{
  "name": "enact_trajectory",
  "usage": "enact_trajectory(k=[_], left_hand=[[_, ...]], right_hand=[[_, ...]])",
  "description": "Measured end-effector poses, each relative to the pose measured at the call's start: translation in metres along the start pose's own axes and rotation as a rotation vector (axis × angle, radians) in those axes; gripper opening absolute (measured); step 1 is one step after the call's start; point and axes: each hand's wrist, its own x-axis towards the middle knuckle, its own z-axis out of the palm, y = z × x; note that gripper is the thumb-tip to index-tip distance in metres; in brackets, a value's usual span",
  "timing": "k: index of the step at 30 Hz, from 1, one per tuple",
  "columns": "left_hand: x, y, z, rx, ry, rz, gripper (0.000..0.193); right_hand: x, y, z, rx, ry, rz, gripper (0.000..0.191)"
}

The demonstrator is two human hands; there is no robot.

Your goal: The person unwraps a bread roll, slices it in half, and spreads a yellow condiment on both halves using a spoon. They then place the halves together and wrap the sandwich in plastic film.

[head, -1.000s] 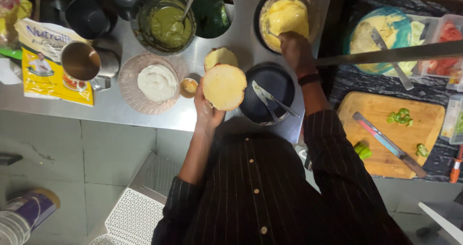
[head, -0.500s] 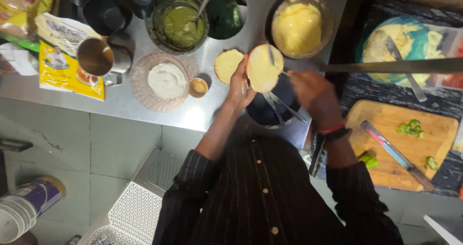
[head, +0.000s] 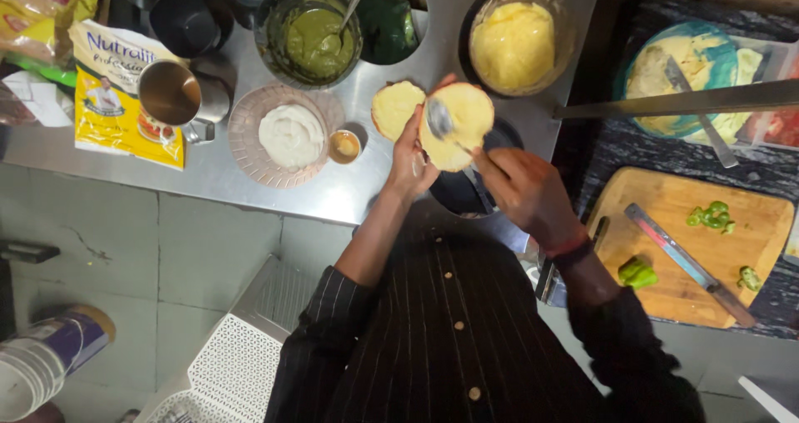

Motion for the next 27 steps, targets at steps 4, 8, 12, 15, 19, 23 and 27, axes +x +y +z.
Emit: enact_trajectory(k=[4,8,12,15,19,23,27], left_hand=[[-0.003,0.004,-0.001,-0.044,0.021,0.015,0.063],[-0.008,-0.001,0.005,-0.065,-0.019,-0.029,0.064],[-0.013,0.007,0.01,-0.133,-0.074,-0.092,0.063],[-0.014,0.014,0.013,-0.129,-0.098,-0.059,0.064],[-0.015,0.014,0.014,-0.103,-0.088,-0.065,0.065],[-0.015,0.014,0.011,-0.118,-0.145,-0.073,0.062],[-0.015,0.013,0.009,-0.087,-0.072,-0.028,0.061]], right_hand=[[-0.008,-0.007,-0.01,-0.139,-0.027,0.014,0.024],[0.009,0.001,-0.024,-0.114,0.022,-0.073,0.024],[0.023,0.013,-0.044,-0.076,-0.204,0.039,0.011],[0.02,0.007,-0.043,0.025,-0.209,0.01,0.027],[0.015,-0.001,-0.036,0.024,-0.138,-0.01,0.027],[0.008,0.0,-0.038,-0.067,-0.262,0.117,0.011],[-0.004,-0.001,-0.023,0.071,-0.15,0.011,0.036]])
